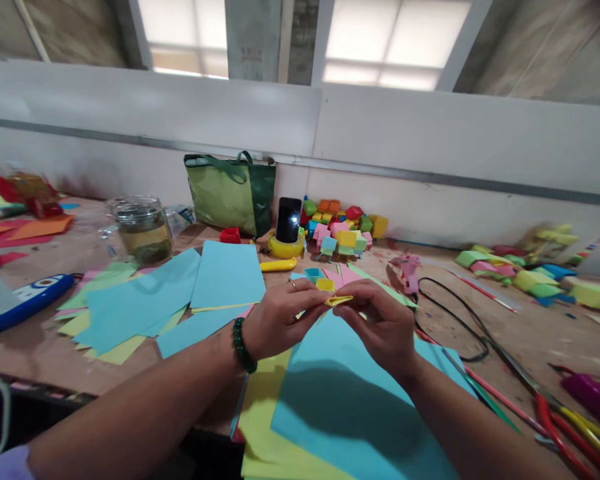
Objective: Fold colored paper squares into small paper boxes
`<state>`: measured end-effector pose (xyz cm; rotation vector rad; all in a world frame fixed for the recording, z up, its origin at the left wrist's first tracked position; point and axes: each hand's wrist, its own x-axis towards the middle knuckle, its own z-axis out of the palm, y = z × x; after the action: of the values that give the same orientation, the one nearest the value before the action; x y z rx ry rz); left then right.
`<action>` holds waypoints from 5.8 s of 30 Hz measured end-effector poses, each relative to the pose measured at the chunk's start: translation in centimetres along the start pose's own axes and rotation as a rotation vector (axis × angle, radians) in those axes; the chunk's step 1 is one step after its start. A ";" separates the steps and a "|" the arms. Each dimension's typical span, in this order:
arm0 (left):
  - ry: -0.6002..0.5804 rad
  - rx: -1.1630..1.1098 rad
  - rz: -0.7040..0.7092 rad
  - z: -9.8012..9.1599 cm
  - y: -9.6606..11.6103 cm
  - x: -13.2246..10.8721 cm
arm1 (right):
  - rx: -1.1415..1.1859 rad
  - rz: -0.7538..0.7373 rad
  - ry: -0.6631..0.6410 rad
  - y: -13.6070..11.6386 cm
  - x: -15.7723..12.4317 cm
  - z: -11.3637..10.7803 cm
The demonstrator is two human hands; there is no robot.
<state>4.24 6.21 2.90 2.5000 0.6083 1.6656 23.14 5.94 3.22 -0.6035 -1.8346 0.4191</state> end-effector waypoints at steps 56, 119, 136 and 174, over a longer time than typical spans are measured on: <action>-0.056 0.002 -0.316 0.5 1.5 0.2 | 0.273 0.343 -0.104 0.1 0.6 0.2; -0.070 -0.583 -0.741 0.8 0.3 0.3 | 0.328 0.469 -0.071 0.5 0.8 0.0; -0.096 -0.390 -0.620 0.7 0.9 0.0 | 0.226 0.425 -0.054 -0.2 0.7 0.4; -0.267 -0.673 -0.951 1.7 1.0 0.7 | -0.002 0.367 0.031 1.1 0.2 0.7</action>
<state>6.30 5.82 3.06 1.5122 0.8302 0.9245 22.66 6.94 2.50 -0.9480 -1.6953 0.6461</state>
